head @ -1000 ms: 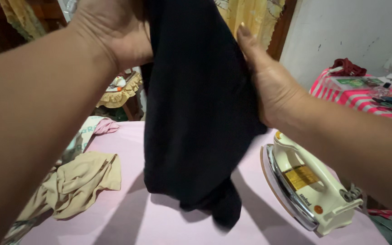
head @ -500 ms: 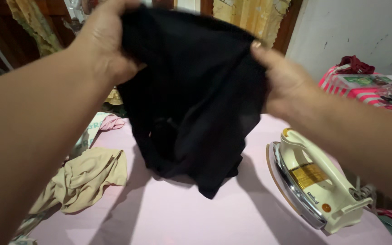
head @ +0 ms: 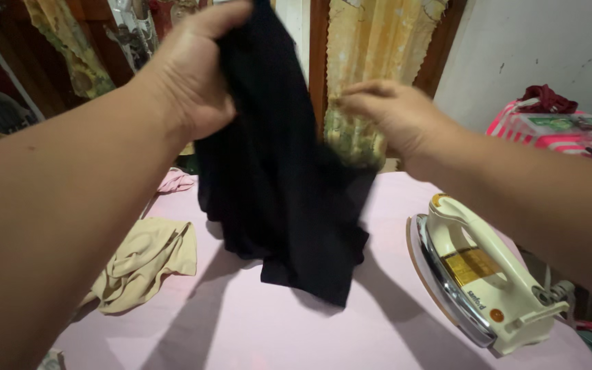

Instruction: The person irons a black button-up shirt on a bed. They smooth the fabric, use a steam iron on the front and back, and flip the shirt to continue ironing.

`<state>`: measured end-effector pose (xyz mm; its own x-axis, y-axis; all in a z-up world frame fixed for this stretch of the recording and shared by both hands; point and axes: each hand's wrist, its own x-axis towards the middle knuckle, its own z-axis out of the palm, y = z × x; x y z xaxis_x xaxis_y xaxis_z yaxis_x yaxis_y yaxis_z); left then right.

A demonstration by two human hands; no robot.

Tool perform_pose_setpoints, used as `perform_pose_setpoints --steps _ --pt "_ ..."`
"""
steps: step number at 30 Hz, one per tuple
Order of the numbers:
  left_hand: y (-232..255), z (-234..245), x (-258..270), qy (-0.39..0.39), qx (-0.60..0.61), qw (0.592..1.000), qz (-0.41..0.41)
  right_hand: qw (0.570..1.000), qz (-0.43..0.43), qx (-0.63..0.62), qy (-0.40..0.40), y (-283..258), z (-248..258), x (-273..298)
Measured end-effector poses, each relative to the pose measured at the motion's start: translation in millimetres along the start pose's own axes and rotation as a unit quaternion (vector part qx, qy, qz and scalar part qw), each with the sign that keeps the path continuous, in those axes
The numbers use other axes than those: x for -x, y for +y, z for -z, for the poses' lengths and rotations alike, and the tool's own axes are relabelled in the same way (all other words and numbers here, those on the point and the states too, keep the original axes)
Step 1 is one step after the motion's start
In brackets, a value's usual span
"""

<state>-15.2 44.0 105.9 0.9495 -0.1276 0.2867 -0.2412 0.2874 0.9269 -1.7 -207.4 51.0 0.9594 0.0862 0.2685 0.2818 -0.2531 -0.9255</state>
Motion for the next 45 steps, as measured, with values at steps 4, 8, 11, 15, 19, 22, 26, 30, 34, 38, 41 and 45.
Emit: perform_pose_setpoints --steps 4,8,11,15,19,22,26,30,34,38,41,45 --pt "3.6 -17.8 7.9 -0.109 -0.038 0.992 0.041 0.987 -0.018 0.145 -0.063 -6.9 -19.5 8.7" --pt "10.2 -25.9 15.4 -0.073 -0.162 0.983 0.045 0.996 -0.041 0.060 -0.058 -19.0 -18.5 10.3" --pt "12.9 -25.5 23.4 -0.027 -0.246 0.966 0.076 0.996 -0.058 -0.073 0.001 -31.8 -11.5 8.1" --pt "7.4 -16.1 26.4 0.004 -0.479 0.868 0.132 0.970 -0.034 -0.226 0.086 -46.3 -1.2 -2.5" --pt "-8.7 3.4 18.2 -0.108 -0.505 0.830 0.211 0.937 0.025 -0.321 0.134 -49.8 10.7 -23.0" --pt "-21.8 17.3 12.0 0.020 -0.407 0.870 0.276 0.932 0.029 -0.339 0.122 -45.1 17.3 -31.0" --pt "-29.4 32.4 -0.4 0.059 -0.071 0.954 0.284 0.965 -0.077 -0.232 0.098 -35.5 3.3 -28.1" --pt "-21.9 34.2 -7.7 0.022 0.056 0.958 0.281 0.968 -0.200 -0.152 -0.001 -20.8 -23.5 -22.4" --pt "-14.8 34.2 -14.8 -0.101 0.153 0.943 0.278 0.937 -0.226 -0.193 -0.185 -2.2 -53.3 -3.0" --pt "-11.6 35.1 -18.3 -0.208 0.232 0.915 0.255 0.868 -0.285 -0.290 -0.284 -6.3 -72.1 19.7" --pt "-12.1 35.6 -18.3 -0.156 0.188 0.935 0.256 0.858 -0.255 -0.345 -0.282 -16.0 -72.9 24.9" --pt "-15.8 41.1 -13.8 -0.113 0.107 0.952 0.263 0.920 -0.254 -0.285 -0.092 -18.7 -68.5 6.5"
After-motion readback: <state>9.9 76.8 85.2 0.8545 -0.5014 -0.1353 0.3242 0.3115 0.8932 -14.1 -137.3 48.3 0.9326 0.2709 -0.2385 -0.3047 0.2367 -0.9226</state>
